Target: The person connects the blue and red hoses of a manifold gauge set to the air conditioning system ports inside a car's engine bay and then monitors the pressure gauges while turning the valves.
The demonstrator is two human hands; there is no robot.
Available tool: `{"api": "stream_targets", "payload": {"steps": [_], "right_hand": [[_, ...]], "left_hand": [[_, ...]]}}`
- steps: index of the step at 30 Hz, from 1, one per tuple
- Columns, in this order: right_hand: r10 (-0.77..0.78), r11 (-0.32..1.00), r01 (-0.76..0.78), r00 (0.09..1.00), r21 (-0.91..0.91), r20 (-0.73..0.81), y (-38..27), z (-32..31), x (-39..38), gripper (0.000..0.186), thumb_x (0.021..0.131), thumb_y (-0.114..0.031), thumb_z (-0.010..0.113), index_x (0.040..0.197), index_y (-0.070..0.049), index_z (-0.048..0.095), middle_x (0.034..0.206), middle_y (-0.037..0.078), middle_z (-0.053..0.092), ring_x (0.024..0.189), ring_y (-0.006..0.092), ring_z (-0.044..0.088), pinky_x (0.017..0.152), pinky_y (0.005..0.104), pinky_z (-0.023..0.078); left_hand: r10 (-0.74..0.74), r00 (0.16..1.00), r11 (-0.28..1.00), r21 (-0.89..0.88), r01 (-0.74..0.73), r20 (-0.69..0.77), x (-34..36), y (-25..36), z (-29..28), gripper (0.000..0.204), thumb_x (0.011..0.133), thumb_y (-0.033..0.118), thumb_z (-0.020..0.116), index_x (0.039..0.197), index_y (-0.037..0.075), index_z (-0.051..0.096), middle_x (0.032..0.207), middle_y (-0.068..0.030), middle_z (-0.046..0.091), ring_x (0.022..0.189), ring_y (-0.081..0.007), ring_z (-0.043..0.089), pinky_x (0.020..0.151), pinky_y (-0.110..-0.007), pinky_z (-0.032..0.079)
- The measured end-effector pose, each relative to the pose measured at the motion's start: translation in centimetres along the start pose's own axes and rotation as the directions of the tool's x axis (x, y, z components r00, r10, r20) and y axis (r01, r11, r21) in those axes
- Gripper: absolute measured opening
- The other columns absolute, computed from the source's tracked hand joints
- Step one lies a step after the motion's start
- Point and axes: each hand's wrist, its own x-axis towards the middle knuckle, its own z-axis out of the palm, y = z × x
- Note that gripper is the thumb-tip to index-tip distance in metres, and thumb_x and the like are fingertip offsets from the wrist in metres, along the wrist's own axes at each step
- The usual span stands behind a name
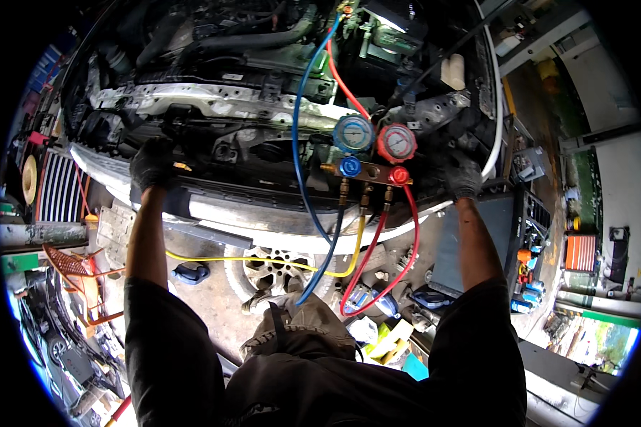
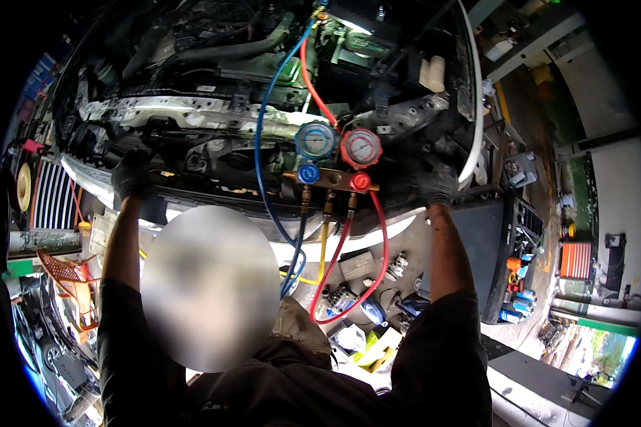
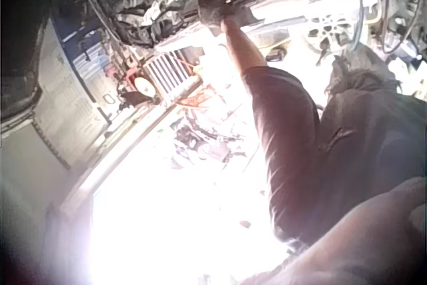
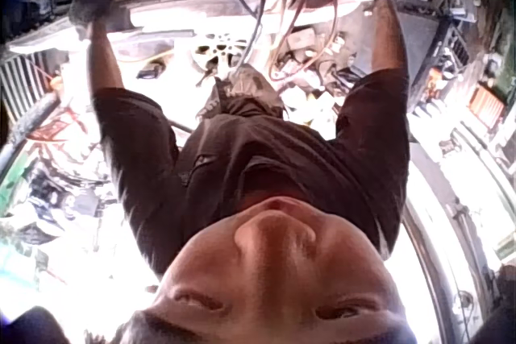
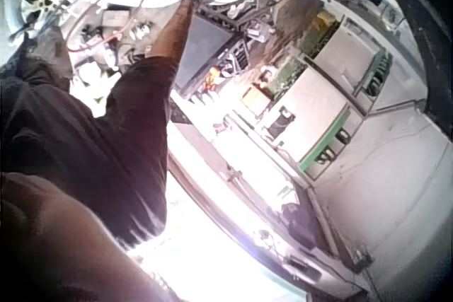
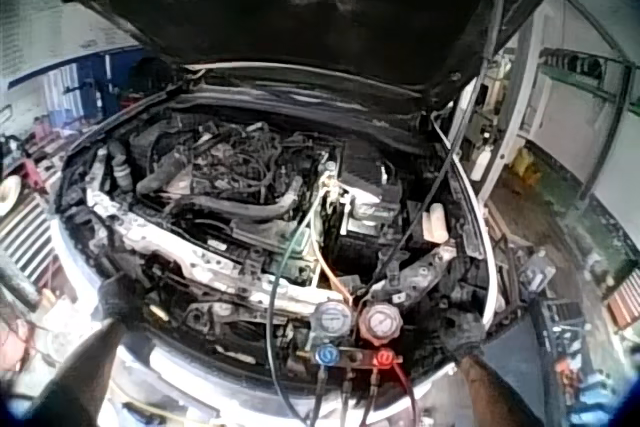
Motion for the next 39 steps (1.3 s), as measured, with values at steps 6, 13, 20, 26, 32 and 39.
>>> {"api": "stream_targets", "payload": {"steps": [6,13,20,26,32,39], "right_hand": [[0.044,0.998,-0.044,0.999,-0.047,0.013,1.8,0.8,0.0,0.030,0.077,-0.033,0.060,0.099,-0.015,0.067,0.100,0.013,0.064,0.096,0.0325,0.059,0.084,0.0404,0.046],[0.084,0.990,-0.076,0.994,-0.115,0.065,1.1,0.4,0.0,0.035,0.077,-0.036,0.061,0.102,-0.013,0.066,0.104,0.015,0.063,0.099,0.0330,0.058,0.088,0.0402,0.044],[-0.016,0.999,0.016,1.000,0.052,-0.013,2.2,1.6,0.1,0.033,0.079,-0.035,0.060,0.100,-0.010,0.067,0.100,0.017,0.063,0.097,0.0343,0.058,0.086,0.0388,0.045],[0.009,0.996,-0.003,0.998,0.091,-0.061,2.7,1.1,0.3,0.035,0.078,-0.034,0.061,0.101,-0.008,0.066,0.105,0.016,0.062,0.100,0.0334,0.057,0.088,0.0389,0.044],[-0.082,0.909,0.288,0.833,0.301,-0.547,-7.2,-3.4,-2.5,0.017,0.080,-0.025,0.063,0.086,-0.009,0.065,0.082,0.012,0.064,0.087,0.0264,0.060,0.079,0.0387,0.047],[-0.116,0.965,0.172,0.957,-0.198,0.267,-25.0,-7.1,-6.1,0.061,0.081,-0.064,0.046,0.067,-0.008,0.065,0.056,0.008,0.060,0.056,0.0256,0.061,0.055,0.0406,0.045]], "left_hand": [[-0.290,0.953,0.955,-0.033,0.294,0.092,0.7,2.2,-1.7,0.039,0.088,0.043,0.035,0.091,0.015,0.063,0.094,-0.0142,0.061,0.084,-0.0384,0.059,0.070,-0.049,0.047],[-0.319,0.944,0.927,-0.179,0.329,0.083,-0.4,3.8,-5.2,0.050,0.087,0.053,0.034,0.091,0.012,0.063,0.090,-0.0184,0.063,0.086,-0.0404,0.058,0.071,-0.050,0.045],[-0.343,0.939,0.925,-0.180,0.336,-0.009,-0.4,2.7,-3.4,0.062,0.084,0.062,0.036,0.082,0.007,0.066,0.082,-0.0205,0.063,0.081,-0.0405,0.060,0.070,-0.049,0.046],[-0.391,0.920,0.886,-0.274,0.373,-0.010,-0.2,3.8,-5.0,0.063,0.086,0.061,0.033,0.079,0.009,0.067,0.080,-0.0207,0.063,0.081,-0.0414,0.059,0.070,-0.050,0.046],[-0.400,0.916,0.860,-0.356,0.364,-0.028,-0.4,4.3,-5.8,0.063,0.086,0.061,0.033,0.078,0.009,0.067,0.082,-0.0208,0.063,0.084,-0.0405,0.059,0.072,-0.049,0.045],[-0.359,0.933,0.893,-0.289,0.344,0.002,-0.7,3.2,-5.3,0.062,0.086,0.060,0.033,0.081,0.008,0.066,0.086,-0.0224,0.062,0.085,-0.0421,0.058,0.073,-0.049,0.045]]}}
